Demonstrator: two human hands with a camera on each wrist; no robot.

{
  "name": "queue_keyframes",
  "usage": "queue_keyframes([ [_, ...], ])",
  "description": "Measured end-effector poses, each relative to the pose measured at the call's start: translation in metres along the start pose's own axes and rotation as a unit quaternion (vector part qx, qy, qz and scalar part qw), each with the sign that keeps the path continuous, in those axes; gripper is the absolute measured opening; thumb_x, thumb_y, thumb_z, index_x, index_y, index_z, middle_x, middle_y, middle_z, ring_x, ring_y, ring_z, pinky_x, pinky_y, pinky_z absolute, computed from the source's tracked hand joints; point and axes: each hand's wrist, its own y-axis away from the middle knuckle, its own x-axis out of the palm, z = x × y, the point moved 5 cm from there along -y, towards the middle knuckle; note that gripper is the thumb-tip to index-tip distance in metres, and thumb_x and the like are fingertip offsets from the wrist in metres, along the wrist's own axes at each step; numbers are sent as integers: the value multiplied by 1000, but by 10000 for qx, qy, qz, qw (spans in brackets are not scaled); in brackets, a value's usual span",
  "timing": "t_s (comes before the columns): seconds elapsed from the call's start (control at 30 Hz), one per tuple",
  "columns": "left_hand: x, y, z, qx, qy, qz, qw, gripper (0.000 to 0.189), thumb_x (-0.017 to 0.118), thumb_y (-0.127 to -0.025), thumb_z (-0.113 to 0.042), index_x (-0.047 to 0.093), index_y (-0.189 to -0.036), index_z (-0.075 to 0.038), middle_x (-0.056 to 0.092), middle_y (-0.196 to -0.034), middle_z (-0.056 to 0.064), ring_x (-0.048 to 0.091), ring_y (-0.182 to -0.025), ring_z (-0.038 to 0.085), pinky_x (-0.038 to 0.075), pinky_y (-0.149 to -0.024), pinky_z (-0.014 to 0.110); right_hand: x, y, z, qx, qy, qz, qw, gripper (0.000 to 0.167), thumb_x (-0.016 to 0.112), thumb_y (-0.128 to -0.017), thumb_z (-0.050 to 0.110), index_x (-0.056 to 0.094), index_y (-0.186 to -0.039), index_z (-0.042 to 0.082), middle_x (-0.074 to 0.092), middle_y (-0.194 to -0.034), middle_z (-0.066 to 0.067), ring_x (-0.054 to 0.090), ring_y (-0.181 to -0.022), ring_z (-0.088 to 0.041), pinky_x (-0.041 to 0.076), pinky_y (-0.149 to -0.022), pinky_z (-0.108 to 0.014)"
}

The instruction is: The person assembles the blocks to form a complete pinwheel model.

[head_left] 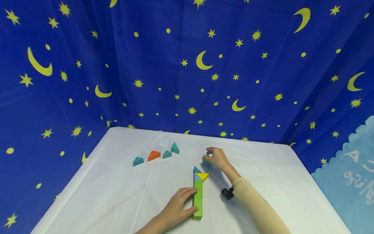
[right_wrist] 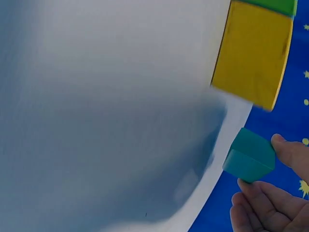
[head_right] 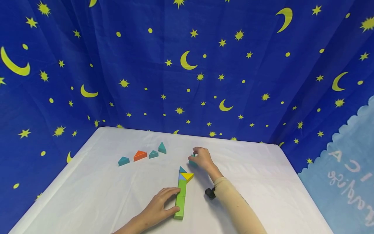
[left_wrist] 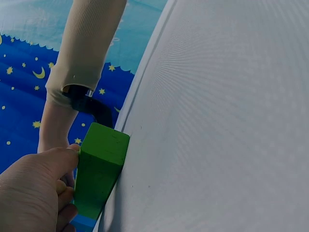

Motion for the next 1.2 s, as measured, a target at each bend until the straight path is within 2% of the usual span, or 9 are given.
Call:
queue_keyframes([
  [0.37,1,-1,1,-85,-15,64,9999,55,65,-89,-37,53,-131,-4,55,-128,6,49,-117,19,43,-97,37,13,4,11,-136,-229,-50,9996,46,76,-80,16,61,-116,-8,68,-100,-17,62,-98,-33,51,-83,-43],
  [0.57,1,0,-1,-46,-42,33,10000,54,66,-89,-36,54,-130,-4,55,-127,6,50,-117,19,43,-96,37,20,7,14,-126,-220,27,9997,45,75,-81,18,61,-116,-7,68,-100,-16,63,-96,-32,53,-79,-40],
  [0.93,2,-1,0,-114,-12,105,9999,54,64,-89,-38,53,-131,-5,55,-128,5,49,-117,19,43,-97,37,26,11,18,-335,-167,67,9993,46,75,-80,21,62,-115,-6,68,-98,-15,62,-98,-32,51,-84,-42],
  [1.2,1,0,1,-119,-48,62,9999,54,64,-89,-38,54,-130,-5,55,-128,5,49,-117,19,43,-97,37,27,10,19,-504,-144,54,9986,37,70,-85,14,62,-114,-7,69,-99,-15,62,-96,-31,51,-84,-45],
])
